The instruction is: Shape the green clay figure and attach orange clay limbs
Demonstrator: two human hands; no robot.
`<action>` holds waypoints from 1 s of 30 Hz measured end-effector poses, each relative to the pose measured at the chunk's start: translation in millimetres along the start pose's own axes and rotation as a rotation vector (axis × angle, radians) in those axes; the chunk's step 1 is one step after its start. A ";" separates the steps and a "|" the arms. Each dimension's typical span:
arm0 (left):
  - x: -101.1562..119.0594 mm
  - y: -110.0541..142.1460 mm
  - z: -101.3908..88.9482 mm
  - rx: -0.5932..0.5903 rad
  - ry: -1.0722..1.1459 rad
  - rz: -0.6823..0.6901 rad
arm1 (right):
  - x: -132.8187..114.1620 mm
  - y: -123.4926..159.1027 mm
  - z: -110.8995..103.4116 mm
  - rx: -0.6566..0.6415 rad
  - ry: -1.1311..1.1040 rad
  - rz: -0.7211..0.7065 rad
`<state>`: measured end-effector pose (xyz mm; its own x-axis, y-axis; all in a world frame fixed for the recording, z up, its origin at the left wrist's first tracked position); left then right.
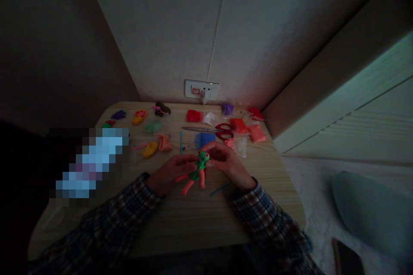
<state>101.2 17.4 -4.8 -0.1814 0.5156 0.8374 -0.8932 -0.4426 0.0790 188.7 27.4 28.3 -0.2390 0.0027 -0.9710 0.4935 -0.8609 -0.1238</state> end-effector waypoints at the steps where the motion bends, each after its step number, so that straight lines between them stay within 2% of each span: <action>1: -0.3 0.0 0.4 -0.002 -0.001 -0.003 | 0.3 0.0 0.5 -0.005 -0.012 0.002; 16: 1.0 -1.2 1.6 0.007 0.009 0.026 | 1.8 -0.8 1.7 0.019 -0.041 0.024; 25: 5.2 3.8 -4.6 0.106 -0.078 -0.005 | 2.7 -1.4 5.0 0.002 -0.023 0.016; 30: 7.7 3.6 -9.0 0.132 -0.110 0.031 | 2.3 -1.4 6.6 0.000 -0.027 0.019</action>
<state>92.8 26.4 -3.0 -0.1557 0.4200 0.8941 -0.8247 -0.5535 0.1164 181.9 25.2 27.6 -0.2525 -0.0274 -0.9672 0.4985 -0.8604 -0.1058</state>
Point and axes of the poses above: each hand's wrist, its own y-axis away from the middle knuckle, its own z-axis out of the palm, x = y × z, the point moved 9 cm from there along -y, towards the middle knuckle, and after that the axes turned 12 degrees about -x, right-handed, at the moved point
